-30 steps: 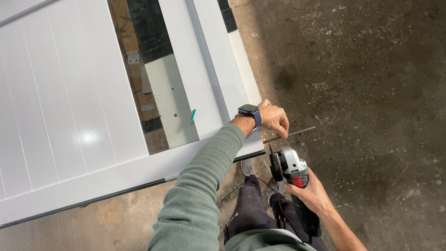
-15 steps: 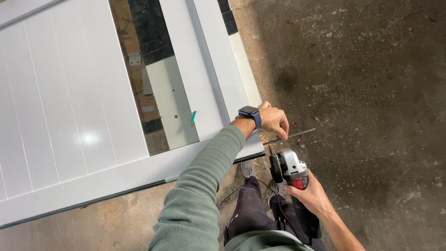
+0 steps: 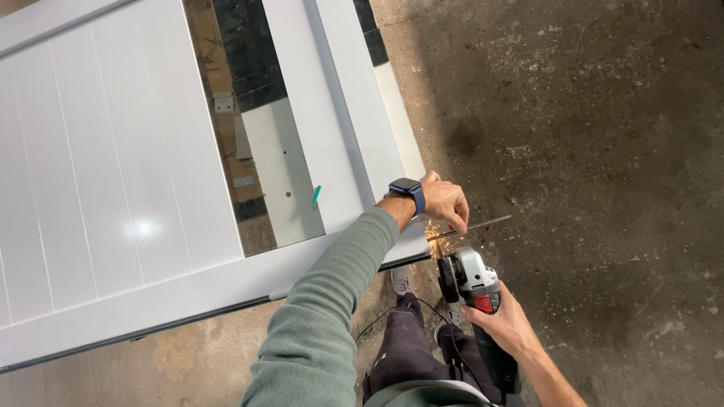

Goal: Using an angle grinder to trim the edges and protruding metal rods of a white door panel on a workbench.

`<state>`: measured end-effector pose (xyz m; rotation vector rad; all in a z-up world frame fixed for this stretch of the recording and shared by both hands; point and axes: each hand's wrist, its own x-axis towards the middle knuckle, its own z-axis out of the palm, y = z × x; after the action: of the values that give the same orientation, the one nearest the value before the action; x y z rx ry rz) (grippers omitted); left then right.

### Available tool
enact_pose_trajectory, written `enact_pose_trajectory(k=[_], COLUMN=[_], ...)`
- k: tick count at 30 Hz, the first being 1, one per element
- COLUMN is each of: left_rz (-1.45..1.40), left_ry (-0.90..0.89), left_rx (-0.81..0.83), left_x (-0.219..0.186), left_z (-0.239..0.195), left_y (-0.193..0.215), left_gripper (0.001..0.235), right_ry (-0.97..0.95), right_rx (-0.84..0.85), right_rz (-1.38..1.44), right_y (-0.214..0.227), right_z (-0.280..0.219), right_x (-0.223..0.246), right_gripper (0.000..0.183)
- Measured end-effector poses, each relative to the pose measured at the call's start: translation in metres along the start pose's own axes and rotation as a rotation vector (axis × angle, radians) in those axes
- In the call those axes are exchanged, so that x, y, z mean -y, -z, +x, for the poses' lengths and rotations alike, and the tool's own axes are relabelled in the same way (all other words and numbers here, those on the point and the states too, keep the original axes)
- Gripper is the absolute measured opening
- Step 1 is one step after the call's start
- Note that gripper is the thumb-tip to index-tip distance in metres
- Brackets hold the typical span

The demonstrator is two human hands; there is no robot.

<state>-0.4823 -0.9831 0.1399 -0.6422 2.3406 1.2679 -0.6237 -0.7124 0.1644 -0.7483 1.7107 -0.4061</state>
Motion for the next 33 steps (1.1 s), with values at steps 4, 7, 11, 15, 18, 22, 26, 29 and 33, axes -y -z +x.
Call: enact_pose_trajectory(k=[4,7,11,15,18,22,26,29,33], left_rz=[0.013,0.027,0.038,0.076,0.110,0.174,0.265,0.288,0.302], left_ry=[-0.013,-0.024,-0.011,0.001,0.014,0.031,0.041,0.048,0.067], left_rx=[-0.002,-0.005,0.019,0.062,0.108,0.161,0.218,0.235,0.239], left_x=[0.003,0.006,0.006,0.002,-0.003,-0.027,-0.044,-0.048,-0.052], left_z=[0.003,0.007,0.010,0.016,0.021,0.015,0.004,0.003,0.001], left_y=[-0.001,-0.002,-0.002,0.002,0.007,0.025,0.037,0.039,0.041], left_gripper=[0.023,0.025,0.026,0.026,0.025,0.025,0.028,0.030,0.032], right_ry=[0.027,0.010,0.018,0.030,-0.040,0.014,0.017,0.017,-0.056], right_rx=[-0.008,-0.012,-0.010,-0.003,0.005,-0.001,0.001,0.000,0.043], right_rz=[-0.017,-0.006,-0.005,-0.001,-0.013,0.003,0.012,0.023,0.047], right_y=[0.000,0.001,0.002,0.003,0.003,0.002,0.002,0.003,0.004], right_z=[0.000,-0.003,-0.002,-0.002,-0.003,0.002,0.003,0.000,-0.001], right_x=[0.000,0.006,0.007,0.008,0.013,0.003,0.002,0.006,0.011], right_gripper=[0.080,0.079,0.076,0.075,0.076,0.076,0.077,0.078,0.076])
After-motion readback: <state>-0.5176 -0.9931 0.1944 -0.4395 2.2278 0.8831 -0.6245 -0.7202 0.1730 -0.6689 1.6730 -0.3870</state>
